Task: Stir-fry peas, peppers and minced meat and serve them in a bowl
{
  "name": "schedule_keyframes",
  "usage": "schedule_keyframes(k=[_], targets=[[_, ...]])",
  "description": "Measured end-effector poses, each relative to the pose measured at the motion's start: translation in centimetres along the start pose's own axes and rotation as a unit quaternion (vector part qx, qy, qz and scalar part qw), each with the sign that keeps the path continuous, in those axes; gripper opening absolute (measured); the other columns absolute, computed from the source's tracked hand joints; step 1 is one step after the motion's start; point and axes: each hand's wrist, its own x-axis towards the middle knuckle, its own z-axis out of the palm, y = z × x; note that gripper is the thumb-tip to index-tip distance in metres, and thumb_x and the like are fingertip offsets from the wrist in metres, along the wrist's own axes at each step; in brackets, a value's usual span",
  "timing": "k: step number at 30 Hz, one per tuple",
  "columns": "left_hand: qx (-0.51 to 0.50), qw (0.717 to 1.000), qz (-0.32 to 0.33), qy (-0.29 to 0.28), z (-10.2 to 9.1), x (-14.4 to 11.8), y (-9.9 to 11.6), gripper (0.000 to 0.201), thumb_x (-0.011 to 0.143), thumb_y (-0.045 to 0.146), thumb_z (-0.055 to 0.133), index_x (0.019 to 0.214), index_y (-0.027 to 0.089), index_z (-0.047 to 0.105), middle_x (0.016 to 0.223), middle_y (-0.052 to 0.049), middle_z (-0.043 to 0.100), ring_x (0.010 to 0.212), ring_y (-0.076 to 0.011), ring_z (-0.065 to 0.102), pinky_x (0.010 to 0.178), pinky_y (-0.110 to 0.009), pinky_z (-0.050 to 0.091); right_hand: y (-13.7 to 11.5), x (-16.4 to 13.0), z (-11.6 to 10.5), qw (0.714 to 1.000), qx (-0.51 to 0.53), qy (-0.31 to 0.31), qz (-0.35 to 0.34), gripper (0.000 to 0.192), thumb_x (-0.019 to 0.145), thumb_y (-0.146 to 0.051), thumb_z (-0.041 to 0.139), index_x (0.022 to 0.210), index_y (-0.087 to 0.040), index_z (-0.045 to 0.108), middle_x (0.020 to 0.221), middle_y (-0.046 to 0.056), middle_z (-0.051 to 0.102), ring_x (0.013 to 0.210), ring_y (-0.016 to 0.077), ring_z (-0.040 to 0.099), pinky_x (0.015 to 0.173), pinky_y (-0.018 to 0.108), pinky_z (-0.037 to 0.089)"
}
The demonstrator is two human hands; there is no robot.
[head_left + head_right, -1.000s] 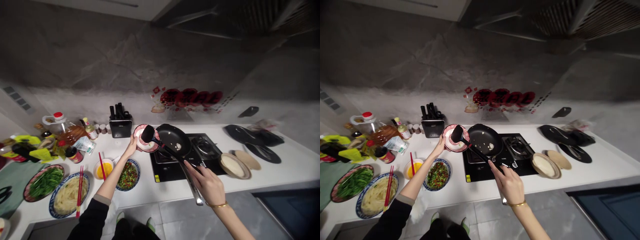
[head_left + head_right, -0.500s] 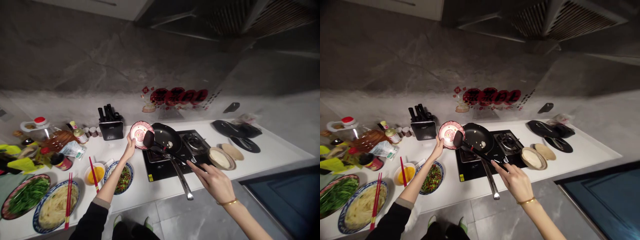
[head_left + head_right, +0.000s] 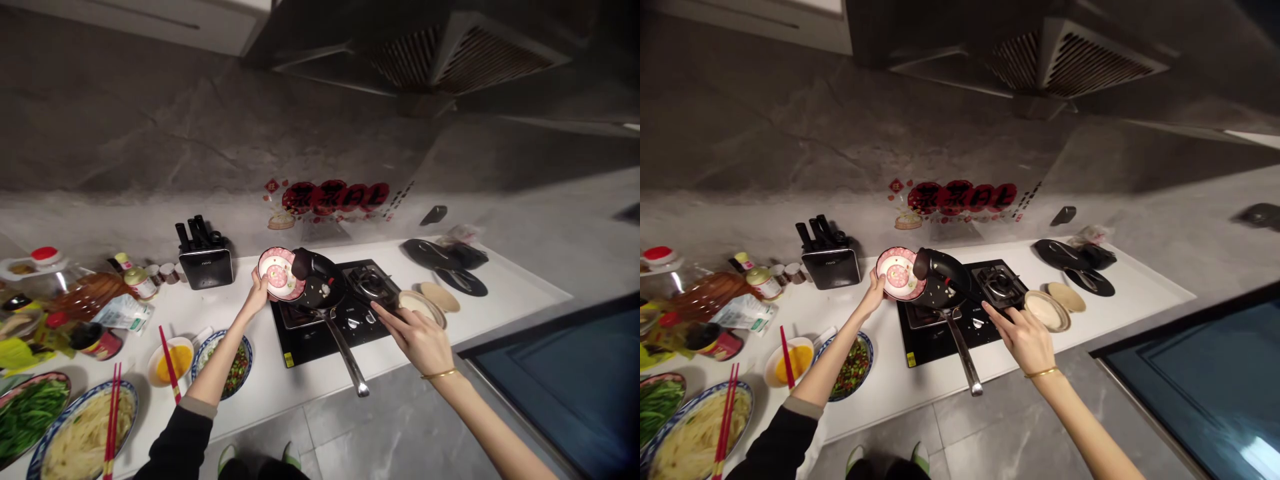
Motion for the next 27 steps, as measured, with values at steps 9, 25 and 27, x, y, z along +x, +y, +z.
schedule_keyframes(k=[9,25,27], targets=[[0.012,1.000,-0.018,0.004,0.3,0.0,-0.4,0.062,0.082,0.045,0.048,0.134,0.019,0.025,0.101,-0.010,0.059,0.067,-0.0176,0.064,0.058,-0.027,0.053,-0.4,-0.6,0.7,1.000,0.000,0.002,-0.020,0.034,0.091,-0.030,0.040,0.121,-0.032,0.055,0.066,0.002,0.055,0.061,0.0125,0.045,0.059,0.026,0.031],[0.088,0.994,0.060,0.036,1.1,-1.0,0.3,0.061,0.084,0.037,0.047,0.136,0.018,0.021,0.125,-0.015,0.048,0.086,-0.0199,0.062,0.073,-0.031,0.051,-0.4,-1.7,-0.5,1.000,0.007,-0.004,-0.004,0.034,0.090,-0.031,0.040,0.121,-0.032,0.056,0.066,0.001,0.055,0.060,0.0116,0.047,0.059,0.024,0.033],[0.086,0.993,0.073,0.042,1.2,-1.0,0.2,0.060,0.084,0.036,0.046,0.136,0.018,0.021,0.127,-0.015,0.046,0.094,-0.0208,0.060,0.077,-0.030,0.050,-0.6,-1.7,-0.5,1.000,0.001,-0.004,0.003,0.034,0.090,-0.031,0.041,0.121,-0.031,0.056,0.066,0.001,0.055,0.060,0.0113,0.047,0.059,0.024,0.033]])
